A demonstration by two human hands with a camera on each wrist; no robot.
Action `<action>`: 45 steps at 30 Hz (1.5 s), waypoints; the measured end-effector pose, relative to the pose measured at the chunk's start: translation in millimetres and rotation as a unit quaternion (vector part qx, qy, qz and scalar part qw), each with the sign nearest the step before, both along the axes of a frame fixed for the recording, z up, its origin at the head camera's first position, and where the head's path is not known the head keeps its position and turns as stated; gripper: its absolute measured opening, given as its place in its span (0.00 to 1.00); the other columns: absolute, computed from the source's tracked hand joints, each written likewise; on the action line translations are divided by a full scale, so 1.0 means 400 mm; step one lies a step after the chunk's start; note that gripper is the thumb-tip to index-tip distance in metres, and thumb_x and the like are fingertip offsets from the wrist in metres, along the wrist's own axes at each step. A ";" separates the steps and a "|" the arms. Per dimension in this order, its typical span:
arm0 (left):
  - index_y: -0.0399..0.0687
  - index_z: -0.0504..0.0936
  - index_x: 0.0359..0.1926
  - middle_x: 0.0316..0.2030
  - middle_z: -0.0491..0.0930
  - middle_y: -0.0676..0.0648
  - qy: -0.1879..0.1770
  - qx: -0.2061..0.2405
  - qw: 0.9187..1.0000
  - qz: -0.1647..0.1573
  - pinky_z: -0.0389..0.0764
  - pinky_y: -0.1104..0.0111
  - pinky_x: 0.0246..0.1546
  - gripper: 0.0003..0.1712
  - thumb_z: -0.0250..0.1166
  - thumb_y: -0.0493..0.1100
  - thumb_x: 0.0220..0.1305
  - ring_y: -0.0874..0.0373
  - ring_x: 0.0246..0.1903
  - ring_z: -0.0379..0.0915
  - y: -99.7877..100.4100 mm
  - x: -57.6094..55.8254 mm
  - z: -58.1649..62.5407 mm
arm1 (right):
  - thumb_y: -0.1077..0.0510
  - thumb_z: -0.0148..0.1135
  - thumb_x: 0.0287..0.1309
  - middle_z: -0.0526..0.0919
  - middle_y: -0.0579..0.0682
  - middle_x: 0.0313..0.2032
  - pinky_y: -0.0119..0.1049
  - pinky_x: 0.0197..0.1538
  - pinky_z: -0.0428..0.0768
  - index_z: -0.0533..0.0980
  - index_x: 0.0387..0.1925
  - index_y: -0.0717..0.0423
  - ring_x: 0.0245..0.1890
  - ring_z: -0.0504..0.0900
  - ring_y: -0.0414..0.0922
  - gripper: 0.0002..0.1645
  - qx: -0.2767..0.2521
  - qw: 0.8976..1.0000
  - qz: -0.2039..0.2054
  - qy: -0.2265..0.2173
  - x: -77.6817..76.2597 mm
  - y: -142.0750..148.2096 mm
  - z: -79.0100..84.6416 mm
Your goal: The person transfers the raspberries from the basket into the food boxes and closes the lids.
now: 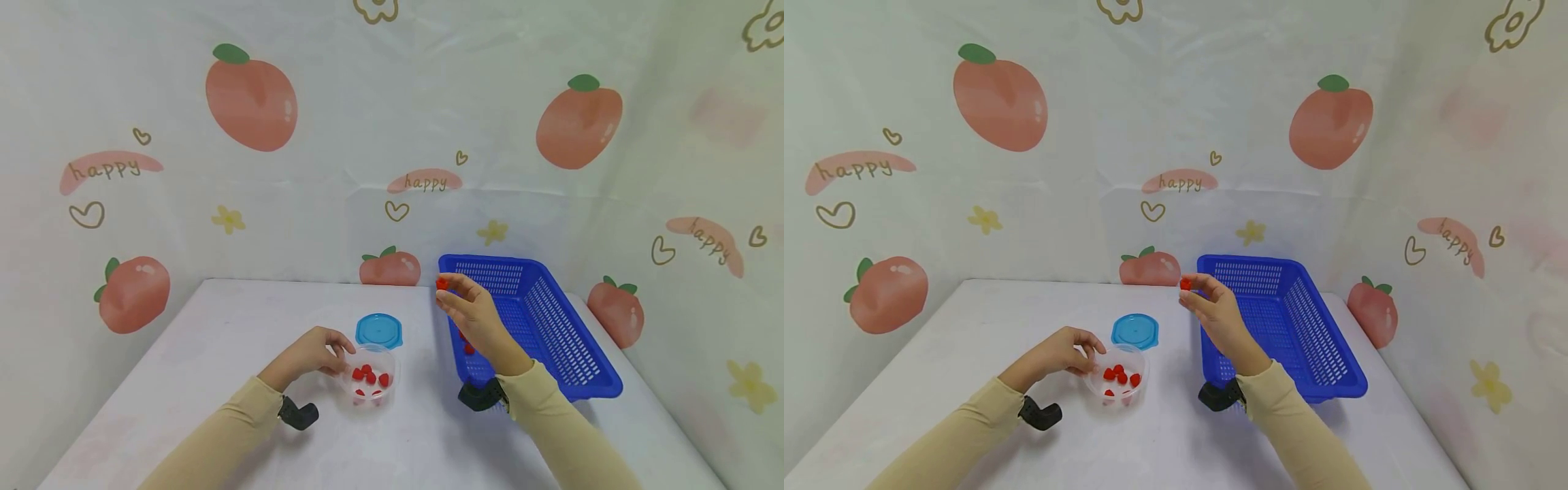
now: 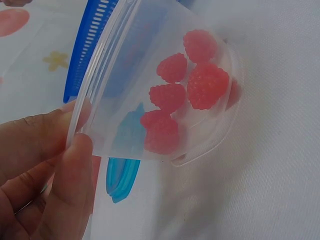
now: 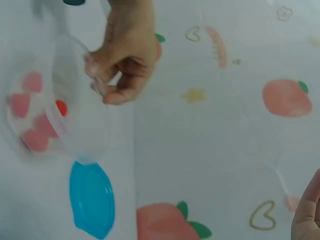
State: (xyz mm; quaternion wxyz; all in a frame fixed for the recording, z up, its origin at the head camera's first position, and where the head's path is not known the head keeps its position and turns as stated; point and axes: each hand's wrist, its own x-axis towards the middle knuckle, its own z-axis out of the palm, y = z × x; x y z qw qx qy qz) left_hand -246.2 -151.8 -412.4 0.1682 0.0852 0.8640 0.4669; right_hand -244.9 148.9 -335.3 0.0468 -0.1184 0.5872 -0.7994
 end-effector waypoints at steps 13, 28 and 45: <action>0.37 0.83 0.43 0.28 0.74 0.47 0.002 0.000 1.000 0.001 0.85 0.67 0.31 0.15 0.71 0.32 0.51 0.58 0.24 0.75 0.000 0.001 -0.001 | 0.64 0.62 0.60 0.75 0.50 0.46 0.31 0.53 0.80 0.72 0.53 0.65 0.45 0.79 0.44 0.19 0.121 0.989 0.087 0.013 0.052 -0.085 -0.099; 0.36 0.83 0.43 0.27 0.74 0.47 0.008 0.013 1.000 -0.012 0.85 0.67 0.31 0.15 0.70 0.32 0.52 0.58 0.24 0.75 -0.005 -0.006 -0.009 | 0.65 0.65 0.56 0.81 0.52 0.43 0.36 0.51 0.82 0.75 0.52 0.69 0.40 0.82 0.47 0.22 0.232 0.968 0.091 -0.013 0.078 -0.130 -0.203; 0.38 0.83 0.42 0.27 0.75 0.46 0.006 -0.002 1.000 0.002 0.85 0.67 0.31 0.14 0.71 0.32 0.51 0.58 0.24 0.75 0.000 -0.006 -0.002 | 0.64 0.68 0.53 0.83 0.50 0.39 0.33 0.43 0.84 0.79 0.49 0.66 0.35 0.79 0.40 0.21 0.290 0.953 0.077 -0.030 0.079 -0.149 -0.208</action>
